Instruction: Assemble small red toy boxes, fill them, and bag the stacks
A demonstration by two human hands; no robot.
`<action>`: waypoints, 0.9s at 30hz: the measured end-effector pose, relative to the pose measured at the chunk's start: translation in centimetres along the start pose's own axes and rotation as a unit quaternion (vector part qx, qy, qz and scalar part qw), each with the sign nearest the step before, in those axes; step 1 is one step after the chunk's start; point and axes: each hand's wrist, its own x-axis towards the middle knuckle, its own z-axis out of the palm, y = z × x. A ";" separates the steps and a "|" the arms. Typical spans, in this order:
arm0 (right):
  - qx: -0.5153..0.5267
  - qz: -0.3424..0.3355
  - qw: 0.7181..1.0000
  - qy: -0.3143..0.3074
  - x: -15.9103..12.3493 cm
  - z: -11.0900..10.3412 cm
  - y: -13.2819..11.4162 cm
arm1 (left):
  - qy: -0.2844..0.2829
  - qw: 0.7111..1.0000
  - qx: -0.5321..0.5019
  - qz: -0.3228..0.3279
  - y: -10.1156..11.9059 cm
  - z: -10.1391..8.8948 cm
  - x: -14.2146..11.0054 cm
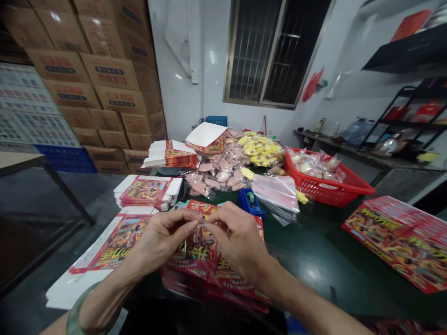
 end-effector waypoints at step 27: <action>-0.146 -0.262 0.952 0.065 -1.5 0.6 -0.7 | 0.067 0.926 -0.326 -0.180 0.6 0.4 -3.4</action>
